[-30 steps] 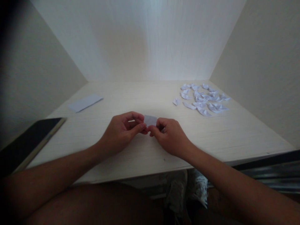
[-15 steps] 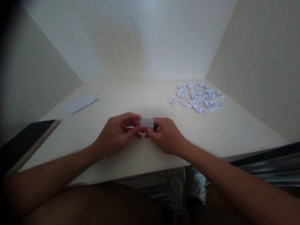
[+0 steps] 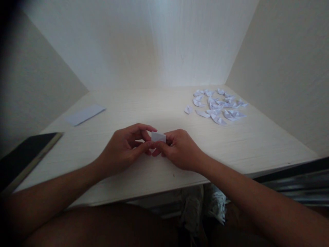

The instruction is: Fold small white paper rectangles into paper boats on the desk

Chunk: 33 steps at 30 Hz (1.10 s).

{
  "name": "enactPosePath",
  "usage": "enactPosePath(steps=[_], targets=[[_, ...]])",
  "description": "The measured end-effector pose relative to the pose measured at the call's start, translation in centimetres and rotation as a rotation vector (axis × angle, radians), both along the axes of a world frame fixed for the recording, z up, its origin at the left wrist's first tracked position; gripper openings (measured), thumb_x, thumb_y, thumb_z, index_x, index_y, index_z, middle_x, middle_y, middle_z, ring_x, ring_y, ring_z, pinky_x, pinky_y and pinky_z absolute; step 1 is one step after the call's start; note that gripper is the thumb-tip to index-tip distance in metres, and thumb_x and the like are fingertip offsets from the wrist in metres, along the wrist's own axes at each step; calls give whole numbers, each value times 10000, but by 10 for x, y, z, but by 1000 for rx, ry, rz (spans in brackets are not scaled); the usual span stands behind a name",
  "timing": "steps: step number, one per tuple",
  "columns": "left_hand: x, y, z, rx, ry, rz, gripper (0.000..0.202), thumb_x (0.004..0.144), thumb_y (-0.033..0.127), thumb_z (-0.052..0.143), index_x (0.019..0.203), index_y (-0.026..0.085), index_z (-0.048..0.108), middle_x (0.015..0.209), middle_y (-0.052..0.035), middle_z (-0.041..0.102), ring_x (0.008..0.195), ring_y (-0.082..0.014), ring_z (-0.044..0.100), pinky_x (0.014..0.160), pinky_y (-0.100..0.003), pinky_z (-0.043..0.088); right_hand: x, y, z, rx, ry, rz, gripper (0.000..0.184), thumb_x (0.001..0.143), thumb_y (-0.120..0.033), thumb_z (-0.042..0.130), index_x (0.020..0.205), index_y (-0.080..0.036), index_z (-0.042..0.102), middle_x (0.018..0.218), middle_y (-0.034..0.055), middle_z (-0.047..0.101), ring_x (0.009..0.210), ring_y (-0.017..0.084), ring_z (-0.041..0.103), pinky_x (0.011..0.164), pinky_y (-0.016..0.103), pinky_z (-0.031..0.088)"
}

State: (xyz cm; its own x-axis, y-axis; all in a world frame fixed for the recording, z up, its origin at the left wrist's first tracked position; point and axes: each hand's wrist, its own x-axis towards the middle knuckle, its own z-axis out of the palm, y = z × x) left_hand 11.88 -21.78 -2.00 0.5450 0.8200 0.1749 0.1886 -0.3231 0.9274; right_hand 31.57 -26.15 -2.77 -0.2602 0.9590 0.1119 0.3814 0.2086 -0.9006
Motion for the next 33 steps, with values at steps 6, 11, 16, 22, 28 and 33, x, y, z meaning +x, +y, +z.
enactPosePath(steps=[6,11,16,22,28,33], targets=[[1,-1,0,-56,-29,-73,344,858,203,756,1178,136,650,802,12,642,679,-140,703,653,-266,648,4,-1,6,-38,-9,57,311,950,-311,638,718,-169,787,663,-4,740,552,90,553,555,235,380],[0,0,2,0,-11,-34,356,858,218,757,1179,129,630,789,16,621,673,-146,698,635,-268,647,0,1,5,12,13,52,251,949,-226,621,741,-164,745,700,-17,723,616,94,584,598,232,401],[-4,-1,2,-58,-13,-115,387,878,220,736,1222,137,580,795,18,617,663,-158,700,595,-284,642,5,1,0,83,-33,45,236,956,-270,650,760,-161,723,658,-36,651,595,88,537,580,233,382],[-3,0,-1,-170,-32,-151,319,905,237,713,1169,158,551,812,1,658,688,-174,703,599,-311,641,9,1,1,58,81,95,258,973,-285,651,766,-159,739,718,-18,711,657,95,604,643,233,419],[-2,-3,4,-14,113,-181,250,1021,310,552,860,143,642,718,4,640,510,-68,548,463,-177,462,6,1,1,54,204,37,273,975,-341,645,775,-169,713,752,-1,716,730,132,645,723,267,459],[-1,-3,6,97,126,-183,281,1031,273,527,798,153,629,642,43,586,504,-46,499,473,-145,408,6,0,2,41,214,67,301,994,-344,612,765,-171,705,810,29,738,810,162,672,816,304,478]])
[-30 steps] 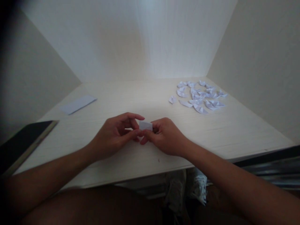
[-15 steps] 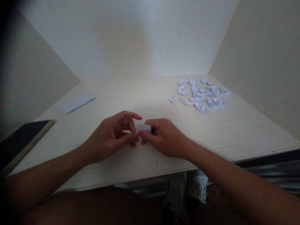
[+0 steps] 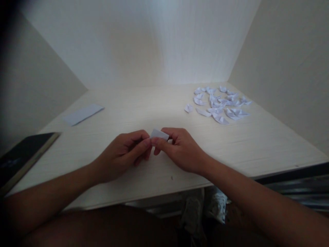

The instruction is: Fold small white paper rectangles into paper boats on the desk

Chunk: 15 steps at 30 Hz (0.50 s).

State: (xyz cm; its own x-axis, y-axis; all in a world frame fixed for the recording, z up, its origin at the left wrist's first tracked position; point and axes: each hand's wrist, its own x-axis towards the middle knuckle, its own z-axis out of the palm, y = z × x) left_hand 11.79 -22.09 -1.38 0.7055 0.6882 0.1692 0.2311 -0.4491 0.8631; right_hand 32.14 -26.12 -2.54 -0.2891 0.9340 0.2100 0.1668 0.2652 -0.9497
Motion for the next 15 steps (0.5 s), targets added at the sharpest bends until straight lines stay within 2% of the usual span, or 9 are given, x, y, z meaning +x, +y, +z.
enactPosePath(steps=[3,6,11,15], targets=[[0,2,1,-24,8,-6,294,1030,286,526,781,157,615,634,44,589,502,-49,489,471,-148,398,3,0,0,11,-12,33,383,1039,-362,534,765,-181,733,807,22,748,809,149,670,844,300,469],[0,3,2,-47,6,-8,295,1024,279,531,766,160,611,622,48,593,488,-50,483,456,-150,381,7,0,-1,-9,-53,34,441,1056,-408,489,791,-199,773,796,16,759,763,138,641,799,287,459],[1,4,1,-79,12,-26,272,1018,261,532,792,156,641,602,57,596,463,-47,479,443,-153,367,12,1,-5,-52,-41,27,440,1030,-483,523,795,-205,771,798,20,769,734,147,636,761,289,465],[-2,8,2,-84,41,-51,255,1017,279,540,836,150,664,621,54,603,472,-47,484,459,-156,376,14,1,-2,-72,-46,47,436,1012,-491,547,757,-187,727,764,15,717,746,148,622,761,287,455]])
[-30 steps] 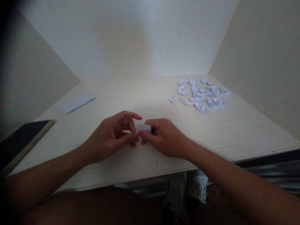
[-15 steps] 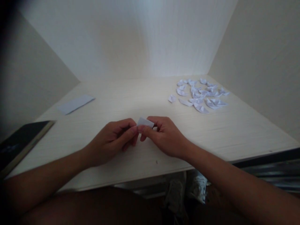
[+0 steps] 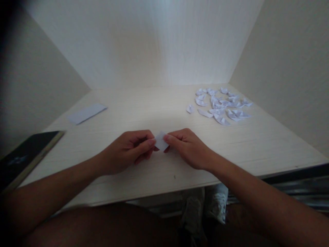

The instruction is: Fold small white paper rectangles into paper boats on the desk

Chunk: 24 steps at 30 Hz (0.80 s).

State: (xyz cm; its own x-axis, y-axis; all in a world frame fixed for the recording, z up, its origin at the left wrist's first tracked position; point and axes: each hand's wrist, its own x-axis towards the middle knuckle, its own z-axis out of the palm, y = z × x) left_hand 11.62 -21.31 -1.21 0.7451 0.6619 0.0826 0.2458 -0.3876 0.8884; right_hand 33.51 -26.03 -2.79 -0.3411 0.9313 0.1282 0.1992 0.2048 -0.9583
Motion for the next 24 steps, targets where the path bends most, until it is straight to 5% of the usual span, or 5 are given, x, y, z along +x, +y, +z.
enactPosePath(steps=[7,16,24], targets=[[-4,6,5,9,100,-141,322,1011,289,553,722,155,597,589,55,551,499,-50,455,463,-145,350,-3,0,0,92,-129,-58,379,996,-427,565,756,-160,685,679,-17,585,651,121,504,619,267,382],[-5,6,2,-170,140,-75,297,1010,392,558,825,168,622,636,28,622,422,-57,463,404,-157,356,-1,-2,-1,146,-192,-100,356,995,-356,552,722,-169,685,634,-32,540,609,112,452,582,271,334],[-3,3,1,46,66,-52,249,994,330,594,819,165,655,617,31,627,479,-66,526,453,-148,414,-2,-2,1,180,-148,-96,337,1003,-343,559,753,-171,706,669,-23,593,637,114,495,598,259,376]])
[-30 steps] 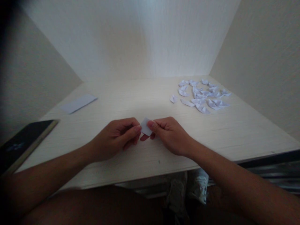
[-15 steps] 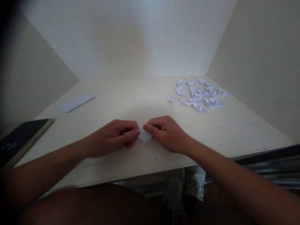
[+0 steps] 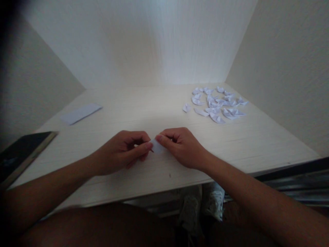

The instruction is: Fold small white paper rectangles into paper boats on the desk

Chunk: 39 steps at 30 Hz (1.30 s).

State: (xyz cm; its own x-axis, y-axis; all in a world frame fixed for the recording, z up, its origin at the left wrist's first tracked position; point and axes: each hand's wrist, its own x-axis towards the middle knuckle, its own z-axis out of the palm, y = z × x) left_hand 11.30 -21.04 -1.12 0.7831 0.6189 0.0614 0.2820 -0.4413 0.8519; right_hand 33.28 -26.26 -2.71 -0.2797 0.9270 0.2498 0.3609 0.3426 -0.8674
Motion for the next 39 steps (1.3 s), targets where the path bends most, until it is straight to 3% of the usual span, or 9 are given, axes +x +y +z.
enactPosePath(steps=[4,9,17,24,28,34,39], targets=[[1,-4,-2,245,-72,90,160,966,273,637,852,169,681,764,-4,658,626,-90,602,526,-162,493,-1,-4,0,65,42,-20,265,1002,-343,598,851,-193,754,790,3,721,731,134,610,692,271,461],[-1,-8,0,481,-209,140,27,935,188,690,916,194,708,878,-27,672,760,-120,635,613,-205,549,-5,-10,1,295,-1,-56,146,982,-282,658,961,-243,796,927,33,806,879,171,721,827,320,544],[0,-12,1,551,-259,122,37,931,166,705,944,199,699,904,-22,670,785,-121,634,646,-232,566,-10,-13,-4,518,-111,-104,110,939,-229,709,981,-243,810,914,49,828,820,189,743,793,371,577],[-2,-15,3,590,-241,100,62,936,145,686,925,207,684,909,-22,671,786,-129,617,662,-257,534,-11,-11,-8,560,-133,-66,110,925,-211,709,951,-255,806,930,37,834,821,202,751,809,394,568],[-1,-16,4,503,-226,159,59,929,161,690,887,202,699,894,-29,680,783,-137,623,656,-258,530,-17,-14,-2,440,-100,-89,106,925,-228,709,904,-211,811,878,51,820,788,185,725,771,342,542],[5,-9,-1,44,-248,288,126,906,301,739,910,176,755,831,-36,731,658,-129,652,572,-228,575,-21,-11,2,-7,69,-161,305,939,-446,691,803,-204,820,685,-4,731,601,128,581,566,265,408],[6,-5,-1,-99,-315,293,166,847,241,787,983,150,755,819,-31,754,649,-121,688,599,-225,611,-20,-8,2,-93,173,-187,270,890,-408,750,735,-193,799,667,11,743,602,130,616,575,255,451]])
